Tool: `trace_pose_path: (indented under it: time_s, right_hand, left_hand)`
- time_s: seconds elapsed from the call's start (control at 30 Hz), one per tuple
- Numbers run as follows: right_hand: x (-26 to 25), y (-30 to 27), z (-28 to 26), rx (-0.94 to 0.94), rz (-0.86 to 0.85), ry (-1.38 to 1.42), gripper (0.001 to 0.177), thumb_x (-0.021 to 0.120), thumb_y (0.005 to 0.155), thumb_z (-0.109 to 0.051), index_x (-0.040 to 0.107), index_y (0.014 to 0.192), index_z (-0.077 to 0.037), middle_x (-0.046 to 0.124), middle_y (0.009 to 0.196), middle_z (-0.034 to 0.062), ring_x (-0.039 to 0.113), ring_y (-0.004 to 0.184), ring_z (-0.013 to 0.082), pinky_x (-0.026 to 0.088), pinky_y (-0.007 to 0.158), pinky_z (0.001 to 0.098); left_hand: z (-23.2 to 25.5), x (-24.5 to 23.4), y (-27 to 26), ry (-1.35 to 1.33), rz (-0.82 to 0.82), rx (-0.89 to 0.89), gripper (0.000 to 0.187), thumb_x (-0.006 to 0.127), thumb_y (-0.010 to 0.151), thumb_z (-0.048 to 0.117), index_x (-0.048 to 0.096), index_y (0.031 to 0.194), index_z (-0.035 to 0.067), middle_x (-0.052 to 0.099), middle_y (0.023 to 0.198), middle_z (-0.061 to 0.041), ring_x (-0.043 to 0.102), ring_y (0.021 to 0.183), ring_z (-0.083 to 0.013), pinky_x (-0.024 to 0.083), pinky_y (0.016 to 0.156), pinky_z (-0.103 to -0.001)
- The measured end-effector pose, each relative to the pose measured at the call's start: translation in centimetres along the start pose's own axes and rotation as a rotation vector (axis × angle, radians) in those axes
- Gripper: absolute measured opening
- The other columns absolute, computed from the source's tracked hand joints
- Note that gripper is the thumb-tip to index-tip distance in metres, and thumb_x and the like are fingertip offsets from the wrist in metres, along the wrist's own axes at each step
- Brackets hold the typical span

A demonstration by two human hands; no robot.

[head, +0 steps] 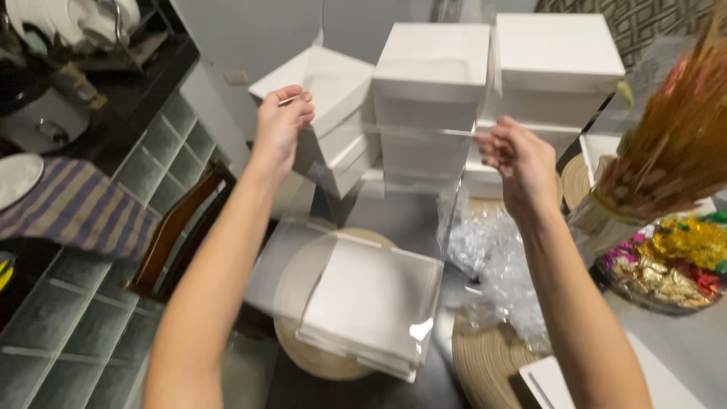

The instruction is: The person removes a white cardboard box from a clear plastic bag, folds the box into shape, and stacks it with other assembled boxes on the table. The process is repeated for multiple boxes.

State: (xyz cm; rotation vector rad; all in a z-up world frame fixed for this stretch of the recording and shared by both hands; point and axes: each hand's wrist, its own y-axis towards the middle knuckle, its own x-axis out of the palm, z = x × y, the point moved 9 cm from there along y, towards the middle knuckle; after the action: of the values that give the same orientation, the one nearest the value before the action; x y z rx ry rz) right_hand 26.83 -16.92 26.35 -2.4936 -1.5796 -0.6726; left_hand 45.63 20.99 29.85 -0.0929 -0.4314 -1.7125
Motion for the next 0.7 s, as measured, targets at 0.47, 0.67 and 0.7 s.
trace_pose_path:
  time_s: [0.47,0.67,0.7]
  right_hand:
    - [-0.5,-27.2,9.6,0.479,-0.279,-0.180,0.021,0.069,0.094,-0.015,0.068,0.105,0.003,0.065,0.076,0.0029,0.060,0.067,0.0090,0.052,0.070,0.0250]
    - [0.1,-25.7,10.4,0.393,-0.276,-0.223,0.023,0.068,0.096,-0.016,0.067,0.109,0.004,0.066,0.078,0.0022,0.061,0.068,0.0088,0.053,0.070,0.0243]
    - [0.2,-25.3,10.3,0.385,-0.271,-0.232,0.024,0.069,0.097,-0.015,0.067,0.109,0.005,0.065,0.078,0.0022,0.060,0.068,0.0088,0.052,0.068,0.0244]
  left_hand:
    - [2.1,-12.0,-25.3,0.349,0.022,-0.173,0.042,0.066,0.090,0.005,0.061,0.130,-0.003,0.069,0.117,-0.006,0.063,0.093,-0.0049,0.050,0.084,-0.020]
    - [-1.1,-14.5,-25.9,0.373,0.113,-0.340,0.042,0.066,0.089,0.008,0.062,0.129,0.002,0.073,0.112,-0.002,0.064,0.088,-0.0053,0.046,0.074,-0.020]
    - [-1.4,-14.8,-25.9,0.349,0.115,-0.353,0.043,0.068,0.088,0.007,0.062,0.130,0.002,0.071,0.111,-0.002,0.063,0.088,-0.0054,0.046,0.073,-0.021]
